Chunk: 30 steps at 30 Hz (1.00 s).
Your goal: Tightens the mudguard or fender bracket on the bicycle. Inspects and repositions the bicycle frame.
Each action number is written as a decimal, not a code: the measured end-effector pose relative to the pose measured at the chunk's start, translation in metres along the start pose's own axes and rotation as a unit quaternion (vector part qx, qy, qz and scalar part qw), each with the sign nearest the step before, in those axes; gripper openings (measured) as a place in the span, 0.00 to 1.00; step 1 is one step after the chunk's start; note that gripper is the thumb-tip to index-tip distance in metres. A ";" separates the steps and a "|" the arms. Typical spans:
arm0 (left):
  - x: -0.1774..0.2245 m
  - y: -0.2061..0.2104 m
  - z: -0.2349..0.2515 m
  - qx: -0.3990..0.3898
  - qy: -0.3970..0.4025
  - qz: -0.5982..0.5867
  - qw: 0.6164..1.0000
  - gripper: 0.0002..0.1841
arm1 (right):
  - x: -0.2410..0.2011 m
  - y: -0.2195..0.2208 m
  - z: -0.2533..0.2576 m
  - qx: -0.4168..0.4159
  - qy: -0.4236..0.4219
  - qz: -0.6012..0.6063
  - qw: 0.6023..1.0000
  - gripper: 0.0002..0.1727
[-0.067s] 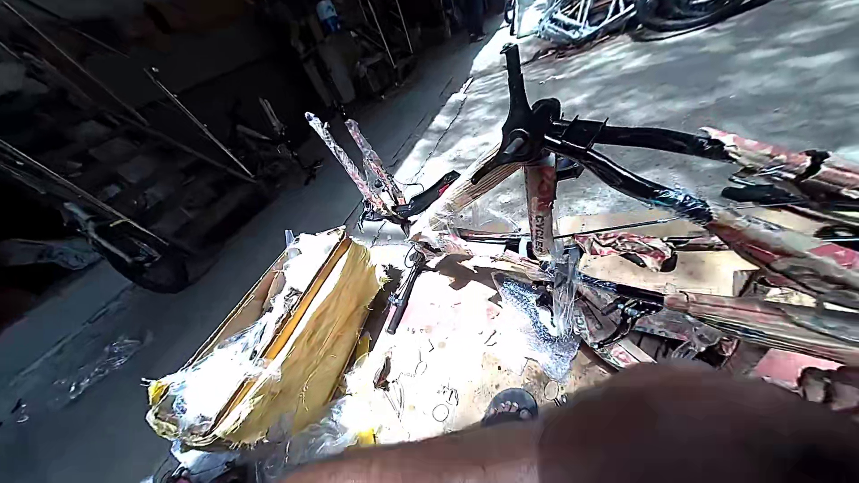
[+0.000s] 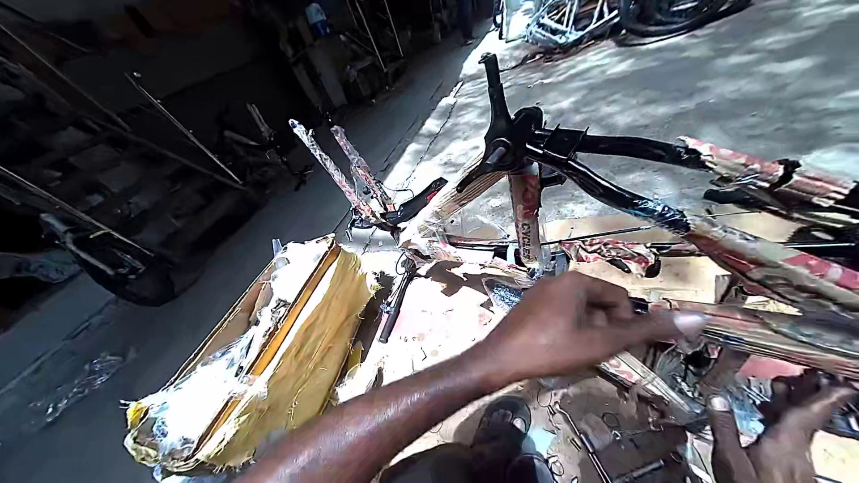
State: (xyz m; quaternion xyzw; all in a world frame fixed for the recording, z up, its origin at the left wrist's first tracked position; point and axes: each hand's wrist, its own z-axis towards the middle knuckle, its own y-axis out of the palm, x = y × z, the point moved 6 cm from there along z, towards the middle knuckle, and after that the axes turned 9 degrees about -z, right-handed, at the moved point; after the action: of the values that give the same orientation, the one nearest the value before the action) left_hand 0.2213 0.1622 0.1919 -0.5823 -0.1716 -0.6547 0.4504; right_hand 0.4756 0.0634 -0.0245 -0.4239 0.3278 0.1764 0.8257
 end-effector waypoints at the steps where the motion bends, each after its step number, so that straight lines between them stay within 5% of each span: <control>1: -0.043 -0.036 0.012 0.070 -0.085 -0.021 0.994 0.24 | -0.014 0.005 -0.001 -0.039 0.015 -0.010 0.999 0.60; 3: -0.108 -0.094 0.018 0.249 -0.316 -0.048 0.914 0.31 | -0.025 0.014 0.001 -0.063 0.042 0.004 0.997 0.64; 5: -0.177 -0.127 0.007 0.366 -0.410 -0.124 0.826 0.45 | -0.008 0.022 0.016 -0.044 0.139 0.019 0.989 0.66; 7: -0.236 -0.134 0.003 0.421 -0.415 -0.208 0.779 0.54 | 0.020 0.029 0.038 -0.079 0.202 0.009 0.976 0.59; 9: -0.271 -0.128 0.020 0.441 -0.374 -0.304 0.757 0.52 | 0.042 0.037 0.057 -0.136 0.178 -0.015 0.974 0.36; 14: -0.299 -0.118 0.062 0.529 -0.228 -0.404 0.711 0.27 | 0.046 0.039 0.061 -0.137 0.164 -0.003 0.977 0.22; 21: -0.272 -0.079 0.037 0.518 -0.263 -0.378 0.721 0.16 | 0.045 0.002 0.016 -0.106 0.214 -0.023 0.971 0.18; 26: -0.252 -0.042 0.002 0.496 -0.291 -0.376 0.727 0.21 | 0.070 -0.033 0.004 -0.047 0.202 -0.015 0.978 0.23; 30: -0.247 -0.044 -0.014 0.425 -0.325 -0.359 0.764 0.27 | 0.069 -0.036 0.003 -0.102 0.239 -0.002 0.966 0.18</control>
State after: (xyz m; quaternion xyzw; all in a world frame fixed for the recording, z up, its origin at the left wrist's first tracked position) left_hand 0.1576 0.2715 -0.0248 -0.4050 -0.7652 -0.3996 0.3014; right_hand 0.5472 0.0458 -0.0493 -0.5365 0.4952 0.1010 0.6759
